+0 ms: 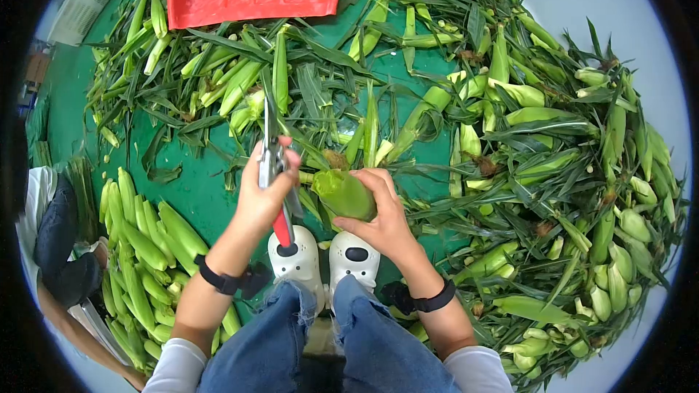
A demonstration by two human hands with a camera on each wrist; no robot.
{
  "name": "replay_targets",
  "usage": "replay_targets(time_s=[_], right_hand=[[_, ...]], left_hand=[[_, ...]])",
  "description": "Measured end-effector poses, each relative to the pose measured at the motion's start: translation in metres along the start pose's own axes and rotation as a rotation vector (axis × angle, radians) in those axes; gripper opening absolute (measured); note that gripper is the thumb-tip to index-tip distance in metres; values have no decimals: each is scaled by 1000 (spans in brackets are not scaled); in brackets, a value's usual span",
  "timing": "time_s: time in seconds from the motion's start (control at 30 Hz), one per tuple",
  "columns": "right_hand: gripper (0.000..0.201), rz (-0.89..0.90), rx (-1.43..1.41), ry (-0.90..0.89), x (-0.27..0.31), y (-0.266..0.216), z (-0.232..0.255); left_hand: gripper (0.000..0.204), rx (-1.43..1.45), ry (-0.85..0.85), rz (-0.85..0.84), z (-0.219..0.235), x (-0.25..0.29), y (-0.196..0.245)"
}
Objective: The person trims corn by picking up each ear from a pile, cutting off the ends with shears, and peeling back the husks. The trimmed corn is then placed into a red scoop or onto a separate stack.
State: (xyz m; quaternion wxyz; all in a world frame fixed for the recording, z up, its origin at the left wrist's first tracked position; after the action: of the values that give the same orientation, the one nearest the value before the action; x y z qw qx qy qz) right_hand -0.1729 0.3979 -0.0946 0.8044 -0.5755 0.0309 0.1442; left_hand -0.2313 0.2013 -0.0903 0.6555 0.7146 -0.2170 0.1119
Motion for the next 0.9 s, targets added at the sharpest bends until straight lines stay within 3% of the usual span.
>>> replay_targets(time_s=[0.07, 0.17, 0.27, 0.37, 0.47, 0.5, 0.57, 0.67, 0.8, 0.87, 0.9], right_hand=[[71, 74, 100, 61, -7, -8, 1], [70, 35, 193, 6, -3, -8, -3], [70, 124, 450, -44, -4, -21, -7], [76, 211, 577, -13, 0, -27, -10], [87, 138, 453, 15, 3, -23, -14], [90, -14, 200, 43, 7, -14, -16], [98, -310, -305, 93, 13, 5, -29], [106, -419, -896, 268, 10, 6, -45], [108, -404, -964, 242, 9, 16, -49], [100, -326, -553, 115, 7, 23, -40], [95, -289, -343, 54, 7, 25, -33]], left_hand=[[40, -89, 90, -104, -5, 20, 5], [45, -223, 37, -249, -18, 41, 28], [37, -384, 137, -433, -22, 42, 38], [30, -421, 179, -213, -14, 35, 37], [33, 396, 27, 387, -15, 27, 20], [33, 481, -6, 463, -15, 23, 16], [33, 632, -60, 485, -22, 24, 16], [34, 834, -135, 446, -32, 26, 12], [32, 899, -178, 426, -30, 24, 11], [31, 863, -140, 441, -28, 26, 14], [34, 842, -199, 357, -25, 25, 10]])
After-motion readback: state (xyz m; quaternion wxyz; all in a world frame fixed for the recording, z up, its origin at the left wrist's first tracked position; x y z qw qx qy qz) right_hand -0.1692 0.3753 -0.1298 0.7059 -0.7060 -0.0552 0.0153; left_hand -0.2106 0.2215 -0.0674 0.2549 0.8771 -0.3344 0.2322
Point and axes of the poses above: each hand's wrist, its own x-axis away from the middle knuckle, its own z-axis out of the back of the hand, y = z × x, the point moved 4 cm from there along -x, towards the middle knuckle, and after that the axes turned 10 degrees about z, right-handed, at the moved point
